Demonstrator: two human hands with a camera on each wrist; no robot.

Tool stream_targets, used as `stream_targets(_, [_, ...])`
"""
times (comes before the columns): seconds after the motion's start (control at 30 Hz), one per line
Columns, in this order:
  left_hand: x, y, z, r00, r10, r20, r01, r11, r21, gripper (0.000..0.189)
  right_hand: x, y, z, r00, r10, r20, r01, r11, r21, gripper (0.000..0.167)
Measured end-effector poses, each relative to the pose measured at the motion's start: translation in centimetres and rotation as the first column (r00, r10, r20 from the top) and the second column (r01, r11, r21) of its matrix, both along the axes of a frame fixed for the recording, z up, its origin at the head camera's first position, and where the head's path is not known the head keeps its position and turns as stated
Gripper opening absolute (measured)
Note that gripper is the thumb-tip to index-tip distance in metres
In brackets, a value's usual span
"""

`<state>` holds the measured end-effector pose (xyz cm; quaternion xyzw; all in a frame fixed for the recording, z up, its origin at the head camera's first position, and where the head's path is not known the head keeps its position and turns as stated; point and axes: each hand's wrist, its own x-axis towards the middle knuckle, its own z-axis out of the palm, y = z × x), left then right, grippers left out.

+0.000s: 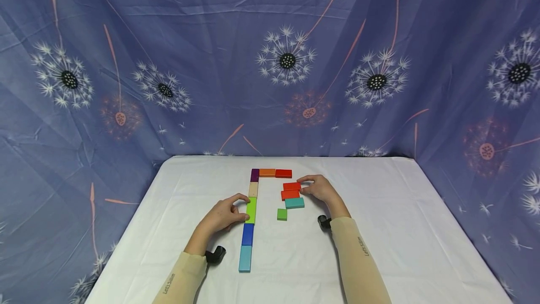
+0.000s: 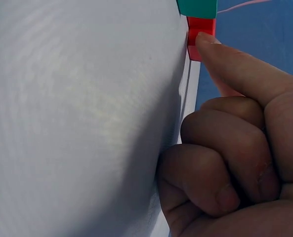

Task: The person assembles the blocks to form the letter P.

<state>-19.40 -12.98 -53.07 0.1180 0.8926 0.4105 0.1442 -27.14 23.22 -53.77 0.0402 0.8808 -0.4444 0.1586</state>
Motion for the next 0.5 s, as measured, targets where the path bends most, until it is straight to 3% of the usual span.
stream_targets(0.5, [-0.05,0.00,-0.08,1.000,-0.001,-0.001,0.001,1.000,0.001,0.045,0.35,0.01,0.13,0.999,0.035,-0.007,-0.035,0.999,0.026,0.035])
